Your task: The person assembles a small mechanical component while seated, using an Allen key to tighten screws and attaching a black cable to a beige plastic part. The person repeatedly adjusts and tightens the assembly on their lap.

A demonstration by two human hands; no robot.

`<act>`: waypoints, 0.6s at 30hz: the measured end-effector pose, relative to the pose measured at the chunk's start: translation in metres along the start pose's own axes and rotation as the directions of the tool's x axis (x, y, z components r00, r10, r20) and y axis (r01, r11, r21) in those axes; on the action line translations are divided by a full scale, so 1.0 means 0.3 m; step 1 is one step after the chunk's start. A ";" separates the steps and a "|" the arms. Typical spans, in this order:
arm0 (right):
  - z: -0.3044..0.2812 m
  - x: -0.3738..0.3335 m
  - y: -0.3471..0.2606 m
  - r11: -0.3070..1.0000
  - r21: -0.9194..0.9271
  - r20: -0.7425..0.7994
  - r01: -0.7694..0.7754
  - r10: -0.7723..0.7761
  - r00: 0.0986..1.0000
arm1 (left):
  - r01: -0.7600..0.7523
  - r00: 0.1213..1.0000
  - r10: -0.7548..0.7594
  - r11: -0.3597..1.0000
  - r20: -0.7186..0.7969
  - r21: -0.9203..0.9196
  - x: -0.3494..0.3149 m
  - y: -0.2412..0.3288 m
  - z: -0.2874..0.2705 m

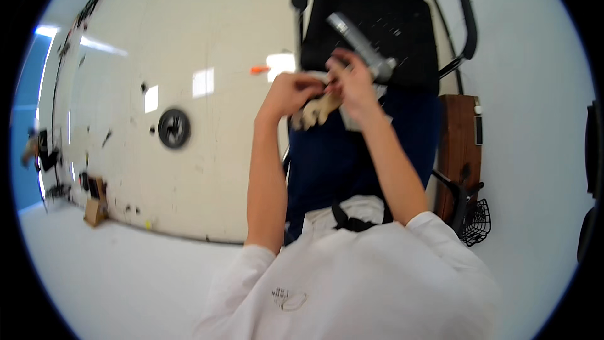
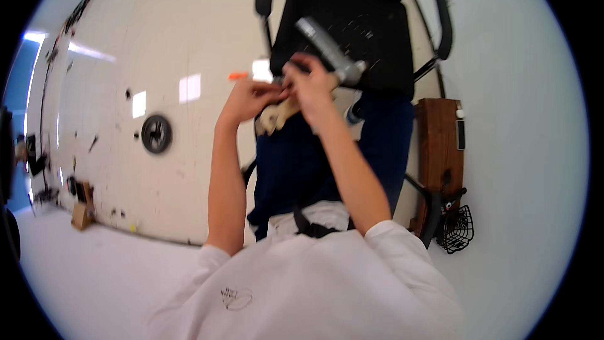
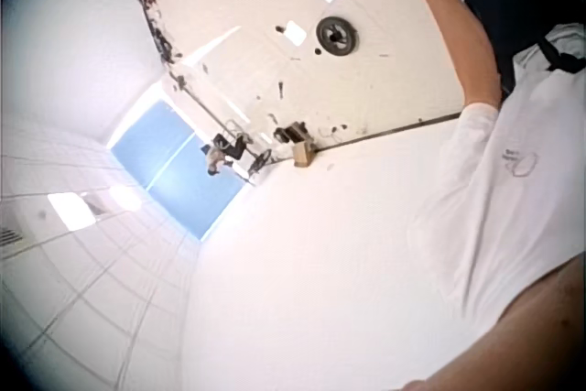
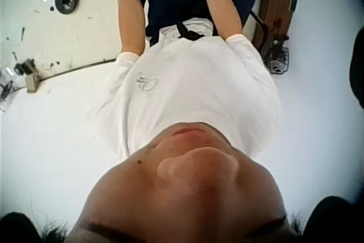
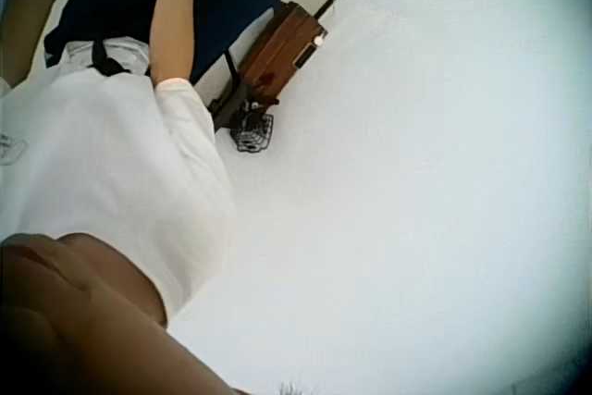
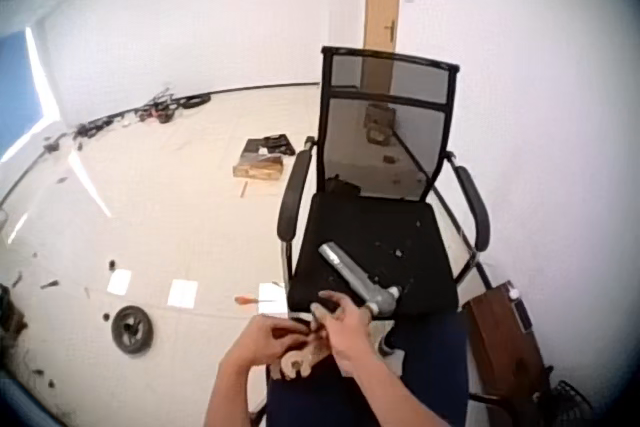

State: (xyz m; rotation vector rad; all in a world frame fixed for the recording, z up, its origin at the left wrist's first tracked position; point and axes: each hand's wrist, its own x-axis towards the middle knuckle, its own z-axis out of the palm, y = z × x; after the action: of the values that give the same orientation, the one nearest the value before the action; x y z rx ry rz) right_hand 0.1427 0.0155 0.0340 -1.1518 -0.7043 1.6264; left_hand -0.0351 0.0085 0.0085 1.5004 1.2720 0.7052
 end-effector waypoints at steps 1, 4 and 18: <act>-0.013 0.003 0.017 0.992 -0.120 0.028 0.035 -0.032 0.999 | -0.004 1.000 0.004 1.000 -0.016 0.029 -0.001 0.033 -0.006; -0.011 -0.014 -0.021 0.994 0.106 0.067 0.012 -0.019 0.998 | 0.016 0.997 -0.017 1.000 -0.080 -0.020 -0.008 0.069 0.010; 0.015 -0.026 -0.109 0.457 -0.534 0.571 0.711 -0.425 0.702 | -0.028 0.997 0.015 0.986 -0.081 -0.166 -0.012 0.005 0.007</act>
State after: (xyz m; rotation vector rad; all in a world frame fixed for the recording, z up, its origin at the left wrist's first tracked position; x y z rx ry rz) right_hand 0.1515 0.0198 0.0664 -0.9341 -1.9159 0.9195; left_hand -0.0337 0.0045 0.0097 1.3627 1.2259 0.8719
